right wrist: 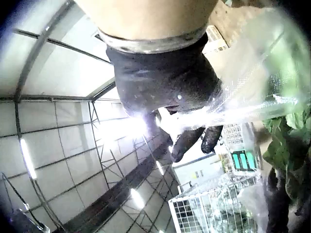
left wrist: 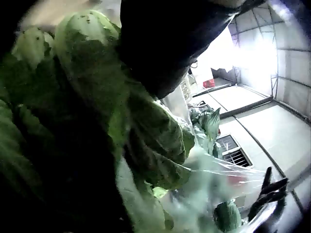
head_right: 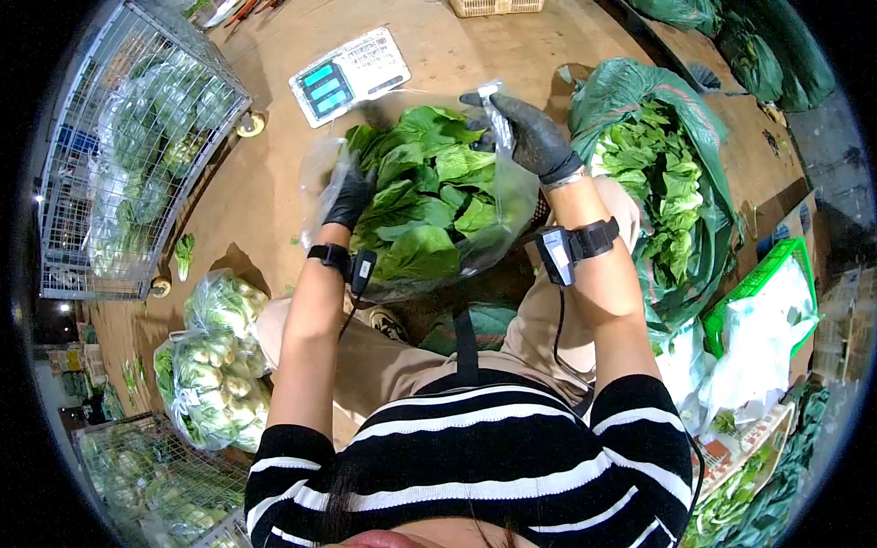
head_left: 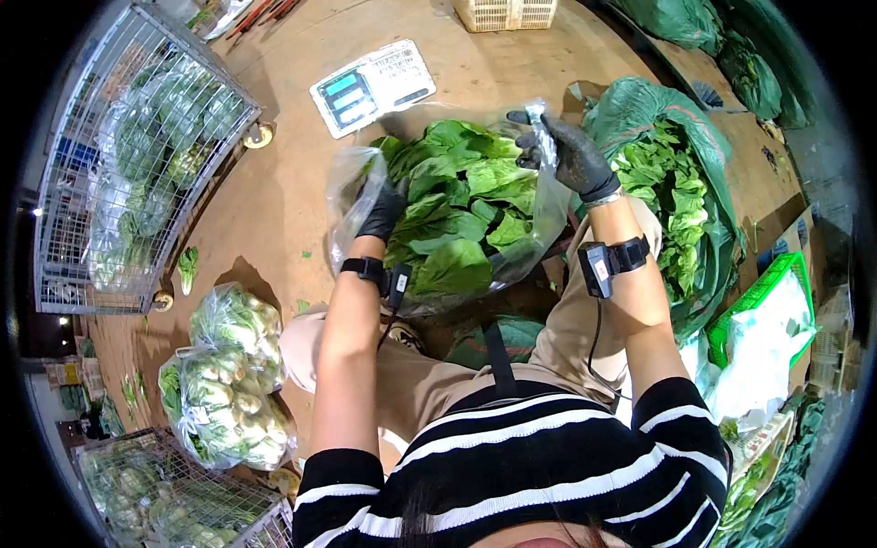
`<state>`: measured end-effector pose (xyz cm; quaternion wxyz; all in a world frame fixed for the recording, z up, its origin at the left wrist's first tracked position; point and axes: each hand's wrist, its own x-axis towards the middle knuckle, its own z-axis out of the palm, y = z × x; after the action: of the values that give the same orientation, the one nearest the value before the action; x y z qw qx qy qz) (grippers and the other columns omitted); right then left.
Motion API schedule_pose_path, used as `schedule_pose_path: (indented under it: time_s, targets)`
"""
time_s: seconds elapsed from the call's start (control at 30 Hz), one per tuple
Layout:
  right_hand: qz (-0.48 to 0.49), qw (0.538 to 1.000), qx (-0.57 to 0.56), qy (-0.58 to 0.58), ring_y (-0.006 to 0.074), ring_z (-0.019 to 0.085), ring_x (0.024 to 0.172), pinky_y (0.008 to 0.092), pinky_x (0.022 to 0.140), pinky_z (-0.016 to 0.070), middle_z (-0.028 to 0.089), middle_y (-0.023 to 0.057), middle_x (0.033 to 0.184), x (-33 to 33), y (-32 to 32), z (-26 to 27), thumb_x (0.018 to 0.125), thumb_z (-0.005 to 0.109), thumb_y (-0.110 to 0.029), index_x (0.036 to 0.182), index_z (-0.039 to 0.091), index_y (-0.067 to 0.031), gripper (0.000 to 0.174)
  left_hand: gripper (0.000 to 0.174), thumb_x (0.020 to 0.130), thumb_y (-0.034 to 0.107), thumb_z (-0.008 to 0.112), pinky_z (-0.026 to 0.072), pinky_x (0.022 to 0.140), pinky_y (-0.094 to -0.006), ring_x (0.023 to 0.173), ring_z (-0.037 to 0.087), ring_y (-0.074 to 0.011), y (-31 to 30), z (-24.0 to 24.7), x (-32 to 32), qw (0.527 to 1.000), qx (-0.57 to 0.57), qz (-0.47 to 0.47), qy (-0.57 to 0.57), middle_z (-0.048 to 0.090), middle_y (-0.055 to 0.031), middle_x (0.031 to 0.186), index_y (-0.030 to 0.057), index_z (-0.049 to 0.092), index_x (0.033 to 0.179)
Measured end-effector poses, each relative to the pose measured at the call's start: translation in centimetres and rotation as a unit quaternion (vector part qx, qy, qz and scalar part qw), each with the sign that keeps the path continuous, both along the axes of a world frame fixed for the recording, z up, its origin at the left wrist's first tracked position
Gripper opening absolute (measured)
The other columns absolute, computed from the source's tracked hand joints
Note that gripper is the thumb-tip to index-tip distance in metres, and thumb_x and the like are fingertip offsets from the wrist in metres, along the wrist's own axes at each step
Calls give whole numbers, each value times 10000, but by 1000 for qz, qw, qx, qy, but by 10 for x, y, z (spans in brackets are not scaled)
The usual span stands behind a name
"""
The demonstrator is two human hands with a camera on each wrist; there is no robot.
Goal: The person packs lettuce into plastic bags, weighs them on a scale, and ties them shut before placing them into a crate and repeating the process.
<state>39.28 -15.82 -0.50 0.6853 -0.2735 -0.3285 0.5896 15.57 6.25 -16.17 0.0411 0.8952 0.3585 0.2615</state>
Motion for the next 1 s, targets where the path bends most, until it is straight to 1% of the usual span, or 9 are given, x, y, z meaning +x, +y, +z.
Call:
schedule_pose_path:
  time_s: [0.37,0.57,0.67,0.8,0.83,0.9,0.93,0.97,1.0]
  targets:
    - [-143,952,-110,-246,135,560,804,255,749,450,580,97,922,13,-21,-2,843,466,-215,1079,491,14,330,266,755,43,483,424,801,-316,914,545,-288,-49,125,-61,989,-117,-26,-91,559,-200,976,-44,521,1003]
    - [-308,939,10,-155,157,544,723,272,684,464,574,98,817,50,-41,-14,858,438,-173,942,533,33,243,224,833,71,452,445,766,-300,822,575,-200,-105,180,-75,824,-312,-151,-448,595,-139,899,-46,520,1012]
    - [-487,825,37,-285,124,470,615,261,631,430,511,49,689,81,-72,-21,860,437,-212,885,537,23,257,220,833,71,446,455,746,-304,803,578,-196,-104,187,-90,837,-261,-87,-473,593,-150,886,-53,522,998]
    - [-490,871,34,-11,92,272,454,264,628,383,275,-31,482,100,-145,-35,830,401,-457,706,500,-70,418,235,840,92,442,448,737,-284,774,575,-183,-100,192,-102,838,-218,-29,-499,590,-143,896,-55,518,1006]
    - [-421,900,105,28,91,403,515,237,516,391,474,-3,617,92,-167,-42,856,427,-340,735,501,-96,283,238,843,103,440,443,744,-283,774,572,-184,-101,193,-103,852,-216,-10,-476,587,-144,905,-52,519,1005]
    - [-539,752,-228,-302,128,505,605,245,544,425,566,56,746,145,-231,-144,833,439,-193,879,546,-32,199,234,839,96,436,441,724,-281,776,563,-177,-100,186,-100,861,-218,4,-460,594,-128,858,-49,528,999]
    - [-538,502,-291,-612,139,508,595,268,541,432,571,55,741,118,-242,-148,822,442,-208,909,551,-48,212,249,838,111,436,432,748,-294,787,556,-191,-104,183,-98,888,-190,4,-418,592,-130,864,-46,522,1011]
    - [-508,736,-295,-337,144,536,614,293,548,440,575,54,729,103,-261,-161,811,477,-179,947,555,-63,195,250,846,120,431,428,757,-293,784,553,-191,-90,165,-108,888,-201,-10,-413,589,-132,869,-44,523,1011]
    - [-423,769,-367,-309,156,562,633,295,543,447,583,63,743,94,-282,-172,776,547,-163,1030,519,-62,275,259,857,132,419,431,751,-295,770,549,-190,-107,173,-93,837,-262,-20,-481,586,-136,866,-49,520,1012]
